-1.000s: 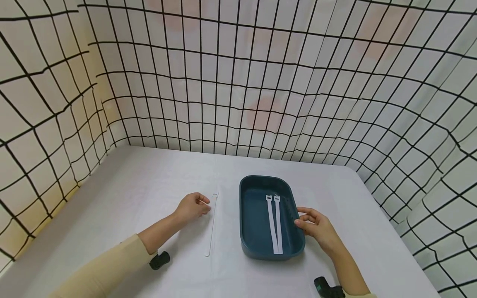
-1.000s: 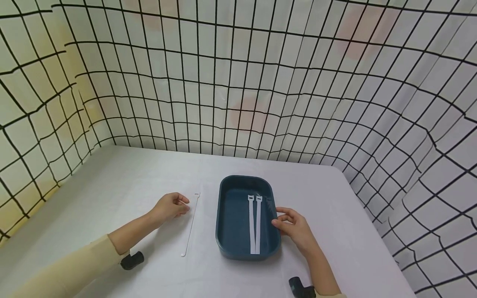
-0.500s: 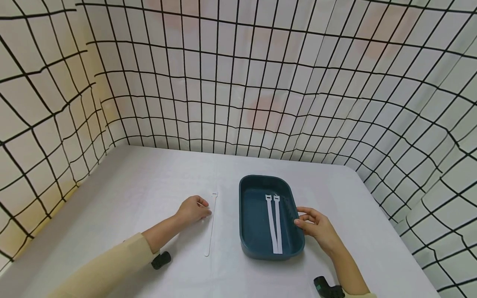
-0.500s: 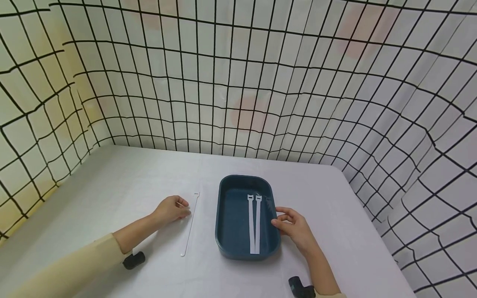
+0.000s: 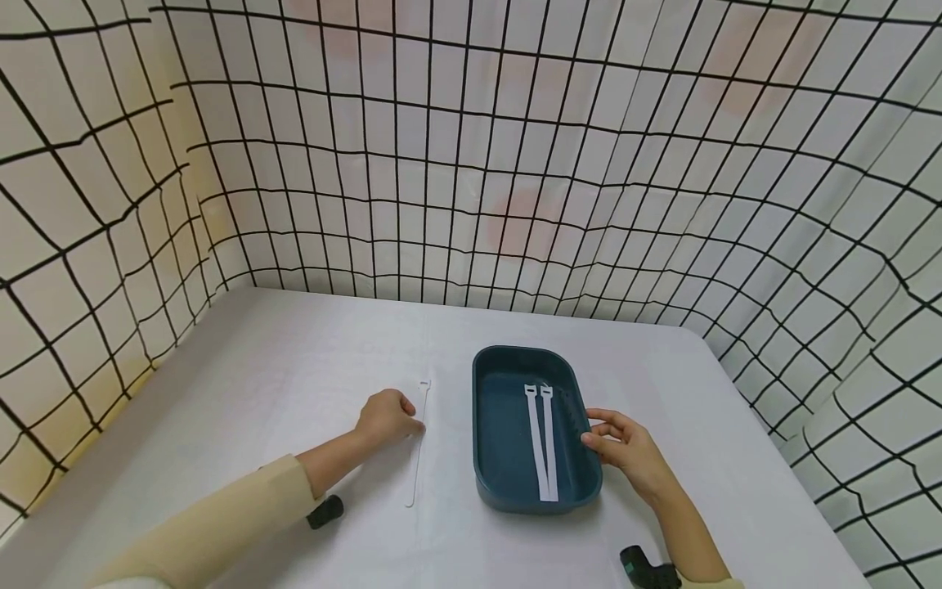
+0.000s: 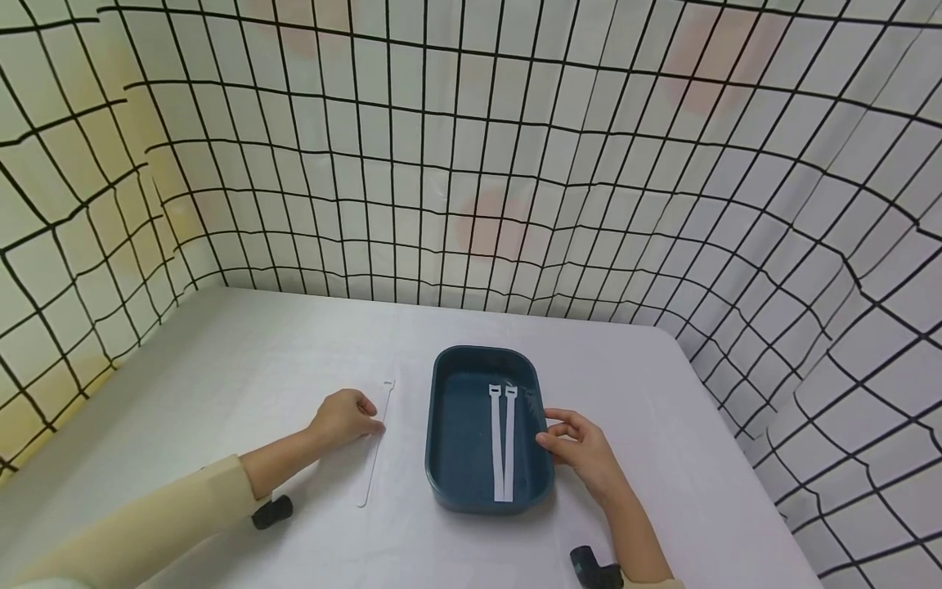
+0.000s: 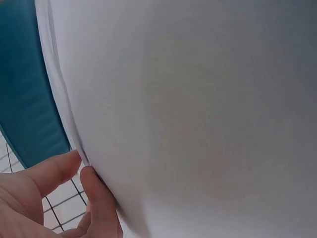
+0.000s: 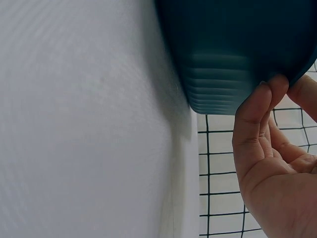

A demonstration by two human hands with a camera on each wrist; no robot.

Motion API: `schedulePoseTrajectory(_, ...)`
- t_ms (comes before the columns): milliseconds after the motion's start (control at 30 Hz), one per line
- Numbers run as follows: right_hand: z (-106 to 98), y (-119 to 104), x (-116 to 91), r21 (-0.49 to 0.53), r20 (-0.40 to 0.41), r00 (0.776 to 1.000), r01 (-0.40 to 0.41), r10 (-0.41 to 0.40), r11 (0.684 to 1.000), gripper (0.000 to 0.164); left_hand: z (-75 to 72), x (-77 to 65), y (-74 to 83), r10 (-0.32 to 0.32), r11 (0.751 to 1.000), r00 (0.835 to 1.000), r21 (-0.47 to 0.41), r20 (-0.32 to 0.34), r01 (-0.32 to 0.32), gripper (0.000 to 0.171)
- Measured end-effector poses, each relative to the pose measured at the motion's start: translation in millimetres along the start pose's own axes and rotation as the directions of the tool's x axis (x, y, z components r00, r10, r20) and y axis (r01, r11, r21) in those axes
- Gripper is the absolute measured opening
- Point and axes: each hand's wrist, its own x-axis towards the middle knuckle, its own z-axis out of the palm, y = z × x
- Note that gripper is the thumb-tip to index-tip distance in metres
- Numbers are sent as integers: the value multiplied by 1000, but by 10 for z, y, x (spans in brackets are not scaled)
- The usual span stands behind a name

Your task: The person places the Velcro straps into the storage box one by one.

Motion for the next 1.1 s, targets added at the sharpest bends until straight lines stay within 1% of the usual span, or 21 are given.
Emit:
schedulePoseTrajectory(200, 2, 7, 2, 3, -5, 1000, -9, 9, 1000, 51, 19, 3, 41, 6, 1000, 1000, 26, -1, -6, 17)
schedulePoseTrajectory(300, 2, 16, 6, 4, -4, 1000, -8, 8, 1000, 51, 19, 6, 40, 5, 1000, 1000, 19, 3, -5, 15)
schedulePoseTrajectory(467, 1, 13, 5, -3, -4, 1000, -2, 2, 1000, 52, 7, 10, 21, -3, 999, 1000, -42, 8, 4, 11)
schedulePoseTrajectory(667, 5, 10, -4, 4, -9, 1000, -6, 6, 1000, 51, 11, 21, -7, -12, 989, 999, -145, 47, 19, 7)
schedulePoseTrajectory(833, 5, 3, -7, 7, -5, 1000, -9, 9, 1000, 50, -9, 24, -3, -43, 963, 994, -261, 97, 67, 8)
schedulePoseTrajectory(967, 6, -9, -10, 11, -3, 1000, -5, 5, 1000, 50, -49, 24, 6, -77, 932, 989, -344, 130, 117, 10)
schedulePoseTrajectory(1100, 5, -19, -15, 22, 5, 1000, 11, -11, 1000, 51, -106, 16, 16, -84, 890, 983, -431, 166, 149, 13)
